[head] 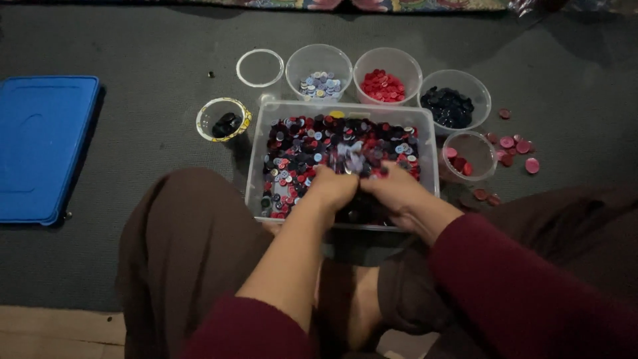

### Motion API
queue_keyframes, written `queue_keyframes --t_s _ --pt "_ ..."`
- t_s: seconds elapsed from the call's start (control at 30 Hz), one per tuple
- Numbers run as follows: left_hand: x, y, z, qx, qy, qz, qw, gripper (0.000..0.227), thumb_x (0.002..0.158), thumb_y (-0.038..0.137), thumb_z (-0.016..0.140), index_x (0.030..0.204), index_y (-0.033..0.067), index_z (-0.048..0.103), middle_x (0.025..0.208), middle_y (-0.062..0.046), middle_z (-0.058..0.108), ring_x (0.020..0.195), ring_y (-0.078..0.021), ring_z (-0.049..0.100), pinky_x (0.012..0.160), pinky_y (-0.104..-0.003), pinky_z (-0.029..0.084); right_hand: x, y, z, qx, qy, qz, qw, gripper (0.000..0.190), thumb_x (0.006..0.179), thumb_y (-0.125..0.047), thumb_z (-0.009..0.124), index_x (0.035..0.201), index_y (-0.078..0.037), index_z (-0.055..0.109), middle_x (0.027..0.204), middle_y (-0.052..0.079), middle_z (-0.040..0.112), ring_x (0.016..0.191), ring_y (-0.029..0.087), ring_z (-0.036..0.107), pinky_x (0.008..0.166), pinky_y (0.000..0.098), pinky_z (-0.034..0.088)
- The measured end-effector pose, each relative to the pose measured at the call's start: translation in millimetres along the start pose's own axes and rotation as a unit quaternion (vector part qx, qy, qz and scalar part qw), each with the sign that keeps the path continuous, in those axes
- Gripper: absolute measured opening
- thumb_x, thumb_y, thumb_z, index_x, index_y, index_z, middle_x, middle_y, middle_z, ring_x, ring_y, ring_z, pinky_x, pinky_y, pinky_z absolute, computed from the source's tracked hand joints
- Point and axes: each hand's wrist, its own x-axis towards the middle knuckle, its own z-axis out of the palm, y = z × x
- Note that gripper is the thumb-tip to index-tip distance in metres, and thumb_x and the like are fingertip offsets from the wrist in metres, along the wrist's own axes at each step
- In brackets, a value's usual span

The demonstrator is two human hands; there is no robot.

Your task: Sorting buttons of different colors and sizes from a large bin into smaller plastic cups.

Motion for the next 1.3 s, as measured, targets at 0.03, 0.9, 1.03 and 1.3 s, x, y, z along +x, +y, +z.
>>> queue_keyframes --t_s 0.03,0.9,1.03,1.3 --pt "-12.4 8.7 -6.5 0.000 0.000 -0.001 1.000 0.108 0.078 0.034 0.068 0.160 -0.0040 0.010 0.148 -0.028 0.052 0.141 -0.0407 0.050 0.117 -0.052 0.039 -7.6 -9.3 3.7 0.000 0.000 0.001 1.000 0.047 0.070 -0.003 0.079 0.116 -0.001 0.072 0.090 0.015 0.069 0.085 0.031 0.069 0.080 0.0463 0.059" --pt "-8.0 20.6 -25.9 0.013 0.015 0.097 0.995 0.085 0.081 0.051 0.073 0.153 0.0163 0.044 0.150 -0.016 0.056 0.144 -0.0355 0.048 0.120 -0.047 0.039 18.6 -15.4 -2.4 -0.261 -0.040 -0.075 0.962 0.074 0.078 -0.048 0.077 0.146 -0.030 0.056 0.141 0.021 0.058 0.131 0.038 0.056 0.105 0.0478 0.049" --pt "-26.9 10.0 -37.3 -0.013 0.009 0.104 0.994 0.082 0.075 0.046 0.079 0.147 0.0204 0.051 0.142 -0.014 0.063 0.139 -0.0329 0.054 0.118 -0.045 0.043 38.8 9.8 -12.2 -0.301 -0.032 -0.112 0.946 0.070 0.072 -0.042 0.086 0.137 -0.029 0.064 0.122 0.014 0.071 0.118 0.031 0.066 0.096 0.0414 0.054" --pt "-88.9 25.9 -68.4 -0.026 0.092 0.162 0.982 0.049 0.090 0.021 0.068 0.139 0.0194 0.062 0.132 -0.018 0.069 0.127 -0.0375 0.063 0.106 -0.048 0.052 -10.4 -20.1 -18.4 -0.261 0.043 -0.178 0.948 0.046 0.077 -0.024 0.082 0.122 -0.027 0.075 0.117 0.011 0.075 0.117 0.030 0.067 0.097 0.0396 0.053"
